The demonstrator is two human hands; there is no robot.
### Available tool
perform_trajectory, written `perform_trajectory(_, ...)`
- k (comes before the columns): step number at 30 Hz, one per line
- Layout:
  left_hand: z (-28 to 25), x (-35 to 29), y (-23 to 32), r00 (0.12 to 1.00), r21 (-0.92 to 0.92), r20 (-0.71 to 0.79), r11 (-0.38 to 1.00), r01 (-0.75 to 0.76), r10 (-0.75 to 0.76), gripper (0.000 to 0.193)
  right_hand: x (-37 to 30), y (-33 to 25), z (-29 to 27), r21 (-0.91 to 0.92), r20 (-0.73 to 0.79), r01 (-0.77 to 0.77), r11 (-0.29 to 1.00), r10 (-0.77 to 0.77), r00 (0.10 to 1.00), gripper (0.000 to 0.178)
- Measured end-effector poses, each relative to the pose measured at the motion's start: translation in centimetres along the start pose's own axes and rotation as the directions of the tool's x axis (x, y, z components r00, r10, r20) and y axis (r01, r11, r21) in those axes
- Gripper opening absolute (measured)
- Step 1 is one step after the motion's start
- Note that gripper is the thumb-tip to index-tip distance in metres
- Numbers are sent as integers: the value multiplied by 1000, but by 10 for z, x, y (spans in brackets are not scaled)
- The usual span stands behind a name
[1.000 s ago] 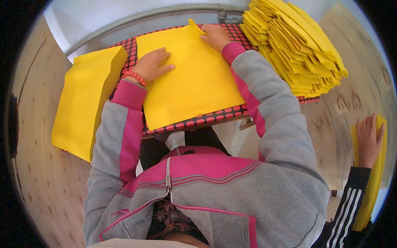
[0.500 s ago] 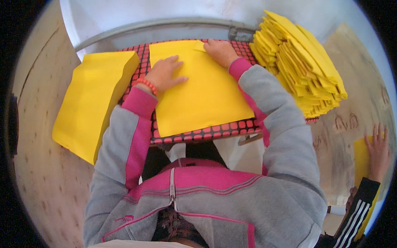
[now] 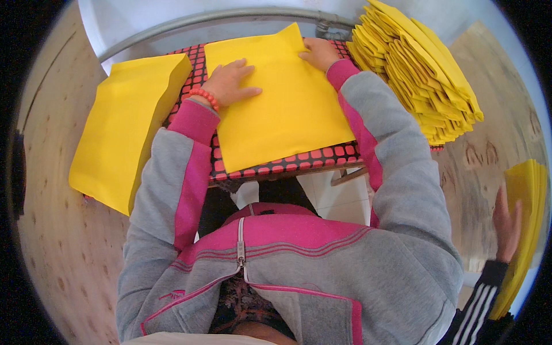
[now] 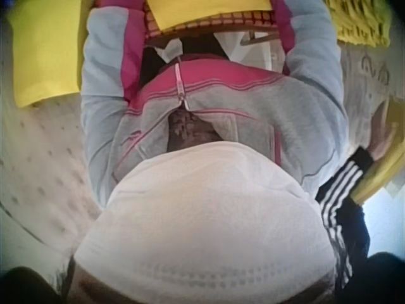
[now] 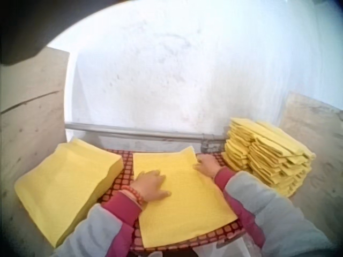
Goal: The person repeatedly folds yellow paper sheets on a patterned table, pressing creases and stacking the folded pieces. The person handles the sheets one at a time, aligning edges and smoothing folds before placing them into a growing stack.
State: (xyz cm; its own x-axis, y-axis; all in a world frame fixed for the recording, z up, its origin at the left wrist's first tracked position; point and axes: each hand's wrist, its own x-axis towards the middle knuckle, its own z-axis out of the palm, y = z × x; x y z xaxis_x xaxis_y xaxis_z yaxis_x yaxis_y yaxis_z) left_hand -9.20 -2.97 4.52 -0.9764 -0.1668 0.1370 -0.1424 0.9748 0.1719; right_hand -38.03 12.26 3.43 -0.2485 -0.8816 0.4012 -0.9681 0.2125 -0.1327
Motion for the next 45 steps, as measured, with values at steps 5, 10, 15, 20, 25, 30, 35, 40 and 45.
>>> perform_trajectory(5,7,1,2,1000,-31,18,999,-7,7,70,-10,-41,7,-496,36,203,844,-214,976,20)
perform_trajectory(10,7,3,1,999,-24,40,1000,14,-13,70,-9,-15,-25,607,552,-738,294,512,658,30)
perform_trajectory(15,8,2,2,999,12,26,1000,19,-19,68,-24,16,-32,514,566,-662,545,364,739,28)
perform_trajectory(20,10,1,1,999,4,-28,999,-39,39,67,-40,-19,-7,-491,-83,293,820,-378,922,9)
perform_trajectory(25,14,3,-1,1000,15,-3,999,-28,28,66,-47,-33,-11,-329,-152,73,941,-129,980,21)
perform_trajectory(30,16,7,-2,1000,36,19,999,-5,5,65,-50,5,-39,552,578,-788,271,557,596,41)
perform_trajectory(35,10,6,-2,1000,29,21,999,15,-15,66,-61,4,-38,520,455,-684,512,511,729,30)
perform_trajectory(40,11,6,-1,1000,30,-8,1000,6,-5,69,-76,-37,-23,-591,-71,310,745,-431,900,21)
perform_trajectory(45,10,5,-3,1000,34,13,999,26,-26,69,-70,-45,-33,-258,-39,-101,961,94,995,24)
